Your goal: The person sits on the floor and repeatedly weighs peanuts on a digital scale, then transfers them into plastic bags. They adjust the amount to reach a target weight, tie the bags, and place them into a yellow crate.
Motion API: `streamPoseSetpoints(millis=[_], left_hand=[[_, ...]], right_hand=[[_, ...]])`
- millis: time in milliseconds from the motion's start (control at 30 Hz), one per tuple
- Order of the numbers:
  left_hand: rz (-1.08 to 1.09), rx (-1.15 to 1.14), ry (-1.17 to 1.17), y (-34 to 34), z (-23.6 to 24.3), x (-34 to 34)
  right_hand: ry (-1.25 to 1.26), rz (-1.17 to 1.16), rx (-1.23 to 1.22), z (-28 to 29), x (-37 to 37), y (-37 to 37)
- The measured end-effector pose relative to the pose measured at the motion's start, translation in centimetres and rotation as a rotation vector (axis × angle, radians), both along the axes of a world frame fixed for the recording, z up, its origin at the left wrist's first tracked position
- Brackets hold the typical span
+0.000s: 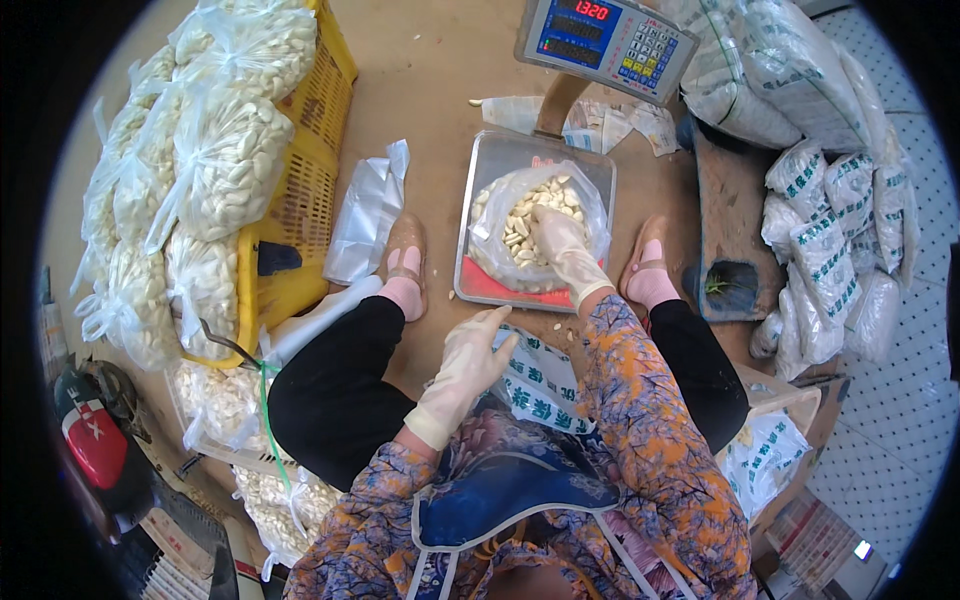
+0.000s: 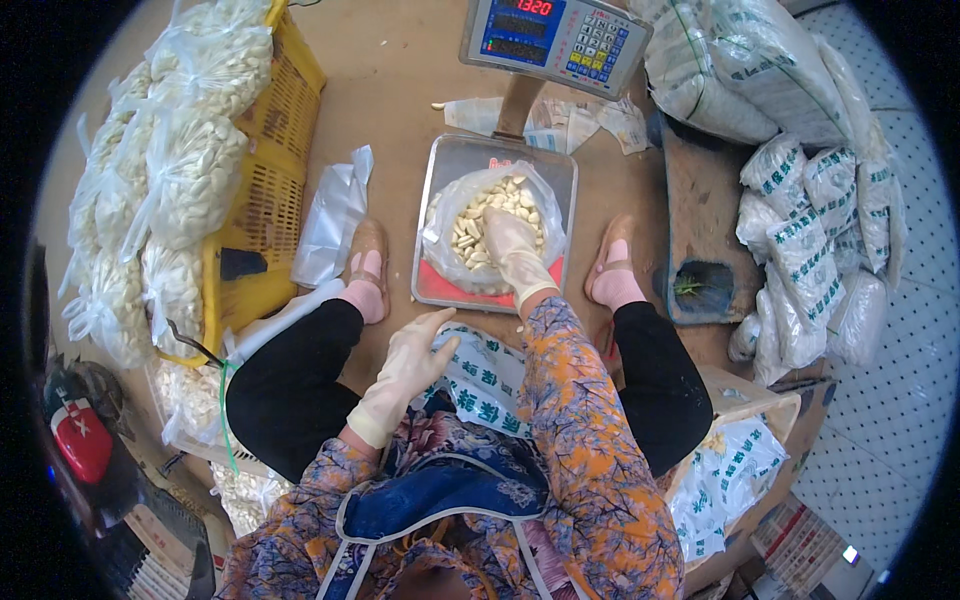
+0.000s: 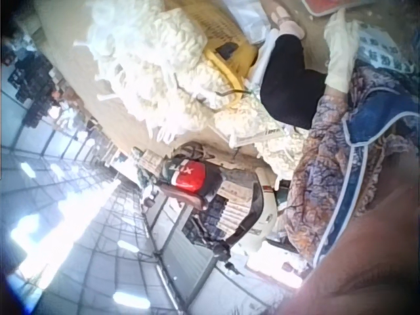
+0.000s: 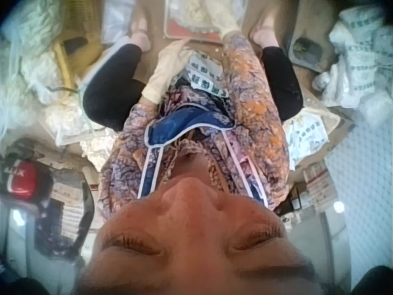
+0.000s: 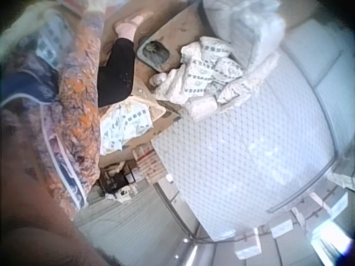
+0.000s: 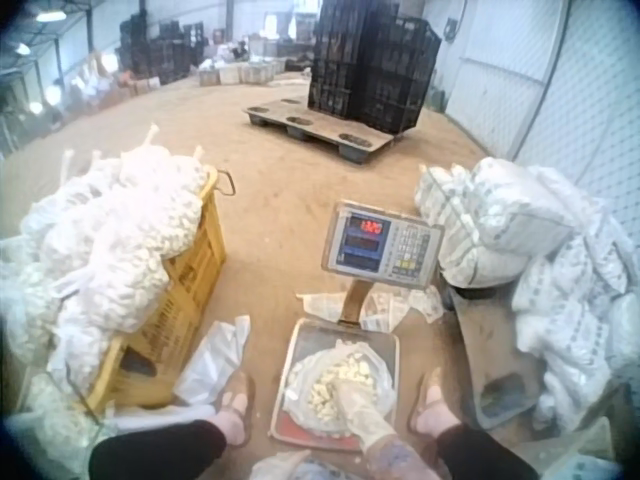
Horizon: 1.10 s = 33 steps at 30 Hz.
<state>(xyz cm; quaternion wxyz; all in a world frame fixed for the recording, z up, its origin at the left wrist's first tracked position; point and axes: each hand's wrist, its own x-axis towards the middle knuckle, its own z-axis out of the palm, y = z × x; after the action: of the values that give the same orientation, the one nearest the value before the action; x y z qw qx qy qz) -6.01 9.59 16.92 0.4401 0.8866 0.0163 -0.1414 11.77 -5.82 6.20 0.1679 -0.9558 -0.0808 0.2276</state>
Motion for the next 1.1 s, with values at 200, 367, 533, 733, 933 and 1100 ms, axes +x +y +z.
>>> streamPoseSetpoints(millis=[200,367,533,733,933,1100], left_hand=[[0.084,0.056,-0.015,0.3,-1.7,-0.3],[0.177,0.081,-0.071,-0.3,-2.3,0.4],[0.296,0.008,-0.096,-0.6,-4.7,1.7],[0.298,0.009,-0.119,-2.2,-3.8,3.4],[0.221,0.007,-0.15,-2.9,-3.1,2.4],[-0.094,0.118,-0.012,-0.4,-0.4,2.0]], right_hand=[[0.208,-0.496,0.581,5.0,-1.2,-3.9],[0.136,-0.73,0.983,14.8,-5.9,-12.8],[-0.245,-0.181,2.072,25.1,-12.0,-22.0],[-0.125,-0.466,2.14,23.4,-8.8,-19.1],[0.058,-0.354,0.659,5.2,-4.4,-6.0],[-0.029,-0.09,0.006,2.5,-3.7,1.7]])
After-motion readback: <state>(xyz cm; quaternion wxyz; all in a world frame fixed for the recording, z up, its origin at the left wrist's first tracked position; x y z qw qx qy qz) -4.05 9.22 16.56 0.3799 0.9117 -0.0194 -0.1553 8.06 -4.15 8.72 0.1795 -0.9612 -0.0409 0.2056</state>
